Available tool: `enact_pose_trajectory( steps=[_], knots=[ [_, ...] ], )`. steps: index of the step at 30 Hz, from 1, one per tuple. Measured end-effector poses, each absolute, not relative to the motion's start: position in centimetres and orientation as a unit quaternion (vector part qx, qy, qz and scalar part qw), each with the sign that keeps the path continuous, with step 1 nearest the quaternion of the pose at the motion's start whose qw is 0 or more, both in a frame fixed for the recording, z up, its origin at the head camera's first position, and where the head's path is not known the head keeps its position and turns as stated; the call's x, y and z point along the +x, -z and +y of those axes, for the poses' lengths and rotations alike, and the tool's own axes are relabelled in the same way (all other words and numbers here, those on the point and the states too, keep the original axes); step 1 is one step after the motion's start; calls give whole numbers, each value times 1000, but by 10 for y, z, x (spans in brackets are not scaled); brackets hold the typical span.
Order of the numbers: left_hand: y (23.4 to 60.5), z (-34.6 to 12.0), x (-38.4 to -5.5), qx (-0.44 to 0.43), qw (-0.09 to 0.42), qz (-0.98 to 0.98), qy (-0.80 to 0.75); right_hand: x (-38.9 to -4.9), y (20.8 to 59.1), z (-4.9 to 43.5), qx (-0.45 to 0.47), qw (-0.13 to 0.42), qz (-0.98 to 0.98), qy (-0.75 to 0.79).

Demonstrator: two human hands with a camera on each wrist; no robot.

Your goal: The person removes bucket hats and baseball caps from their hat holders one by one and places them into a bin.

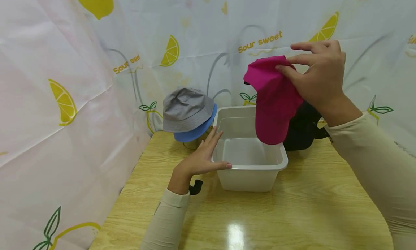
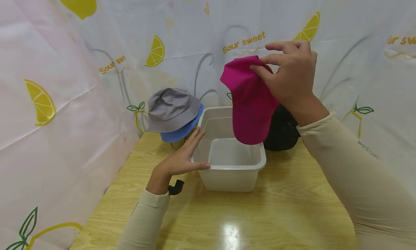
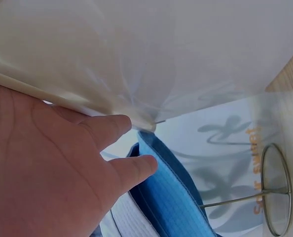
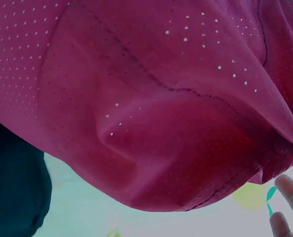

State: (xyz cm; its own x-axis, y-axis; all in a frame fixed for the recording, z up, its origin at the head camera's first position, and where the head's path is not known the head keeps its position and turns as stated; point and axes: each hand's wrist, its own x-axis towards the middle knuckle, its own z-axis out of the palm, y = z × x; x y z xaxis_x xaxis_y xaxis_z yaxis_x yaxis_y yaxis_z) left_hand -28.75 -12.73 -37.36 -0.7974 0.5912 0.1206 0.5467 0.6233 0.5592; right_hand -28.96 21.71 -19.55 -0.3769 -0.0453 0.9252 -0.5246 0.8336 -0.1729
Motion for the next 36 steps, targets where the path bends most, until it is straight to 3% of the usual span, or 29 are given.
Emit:
enact_pose_trajectory(
  steps=[18, 36],
  knots=[
    [375, -126, -287, 319, 40, 891, -320, -299, 216, 176, 185, 477, -825, -240],
    [375, -127, -286, 317, 42, 884, -340, -313, 256, 168, 178, 421, -864, -213]
  ],
)
